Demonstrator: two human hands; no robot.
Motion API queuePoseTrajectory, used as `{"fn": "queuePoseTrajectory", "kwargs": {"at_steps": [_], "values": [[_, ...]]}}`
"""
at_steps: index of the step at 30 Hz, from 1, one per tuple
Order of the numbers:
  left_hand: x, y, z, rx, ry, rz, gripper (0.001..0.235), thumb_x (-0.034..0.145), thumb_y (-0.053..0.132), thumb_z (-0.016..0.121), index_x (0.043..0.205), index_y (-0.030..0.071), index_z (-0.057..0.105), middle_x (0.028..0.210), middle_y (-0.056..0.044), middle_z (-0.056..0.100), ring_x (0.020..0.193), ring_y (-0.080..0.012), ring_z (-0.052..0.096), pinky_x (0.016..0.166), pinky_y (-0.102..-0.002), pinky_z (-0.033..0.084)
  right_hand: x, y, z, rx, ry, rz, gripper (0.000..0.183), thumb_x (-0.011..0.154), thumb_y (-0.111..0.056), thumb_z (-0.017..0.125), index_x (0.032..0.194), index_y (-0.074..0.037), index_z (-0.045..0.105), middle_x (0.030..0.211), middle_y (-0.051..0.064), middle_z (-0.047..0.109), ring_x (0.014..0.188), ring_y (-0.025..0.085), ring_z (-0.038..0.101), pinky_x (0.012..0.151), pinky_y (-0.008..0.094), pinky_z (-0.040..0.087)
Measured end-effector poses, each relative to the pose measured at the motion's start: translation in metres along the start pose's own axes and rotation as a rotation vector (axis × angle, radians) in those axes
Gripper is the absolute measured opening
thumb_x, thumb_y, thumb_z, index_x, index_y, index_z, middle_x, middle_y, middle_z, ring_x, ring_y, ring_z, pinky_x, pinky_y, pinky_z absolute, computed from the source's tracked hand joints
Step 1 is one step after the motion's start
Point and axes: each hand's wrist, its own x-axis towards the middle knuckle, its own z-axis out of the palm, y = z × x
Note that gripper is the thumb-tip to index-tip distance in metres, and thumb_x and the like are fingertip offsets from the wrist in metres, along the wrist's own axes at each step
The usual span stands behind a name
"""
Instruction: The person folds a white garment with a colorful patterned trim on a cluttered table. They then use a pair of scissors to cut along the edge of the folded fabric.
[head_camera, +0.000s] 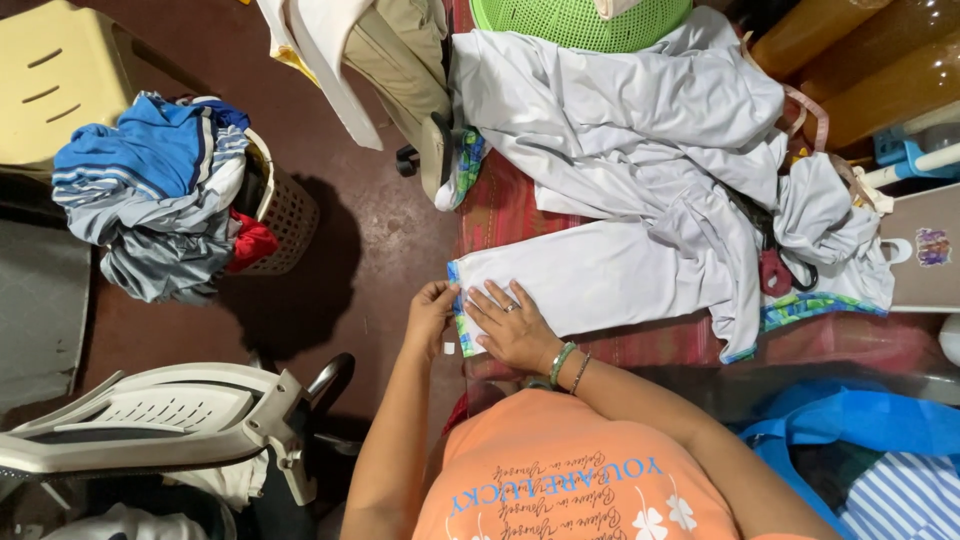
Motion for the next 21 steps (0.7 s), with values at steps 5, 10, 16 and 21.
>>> {"fn": "queuePoseTrajectory", "kwargs": {"at_steps": [5,10,16,21], "values": [[0.032,-0.017,-0.002,0.106,0.037,0.109,0.012,0.096,0.016,0.068,0.096,0.006,0.074,0.073,0.000,0.057,0.065,-0.0110,0.058,0.056,-0.021,0.050,-0.005,0.001,-0.003,-0.004,-0.088,-0.024,0.063,0.103,-0.054,0.037,0.156,-0.022,0.042,0.162,0.012,0.040,0.149,0.039,0.035,0.115,0.063,0.024],[0.031,0.001,0.001,0.094,-0.002,0.123,0.011,0.092,0.018,0.073,0.096,0.007,0.072,0.073,0.002,0.056,0.063,-0.0098,0.058,0.053,-0.020,0.047,-0.008,0.000,-0.002,-0.012,-0.124,-0.022,0.063,0.103,-0.059,0.034,0.158,-0.028,0.039,0.163,0.012,0.038,0.151,0.040,0.030,0.115,0.066,0.020],[0.053,0.004,0.008,0.010,0.048,0.133,0.012,0.087,0.015,0.079,0.091,0.009,0.069,0.075,0.001,0.056,0.064,-0.0114,0.058,0.054,-0.022,0.049,-0.014,0.002,0.002,0.000,-0.083,-0.054,0.063,0.102,-0.065,0.031,0.157,-0.034,0.041,0.164,0.012,0.038,0.152,0.041,0.029,0.116,0.068,0.018],[0.069,-0.021,0.008,-0.153,0.043,0.023,0.014,0.092,0.022,0.075,0.091,0.015,0.063,0.072,0.003,0.051,0.064,-0.0133,0.057,0.056,-0.025,0.048,-0.021,0.001,0.000,0.015,-0.013,-0.101,0.064,0.104,-0.063,0.029,0.157,-0.031,0.042,0.163,0.007,0.040,0.151,0.035,0.033,0.118,0.065,0.018]]}}
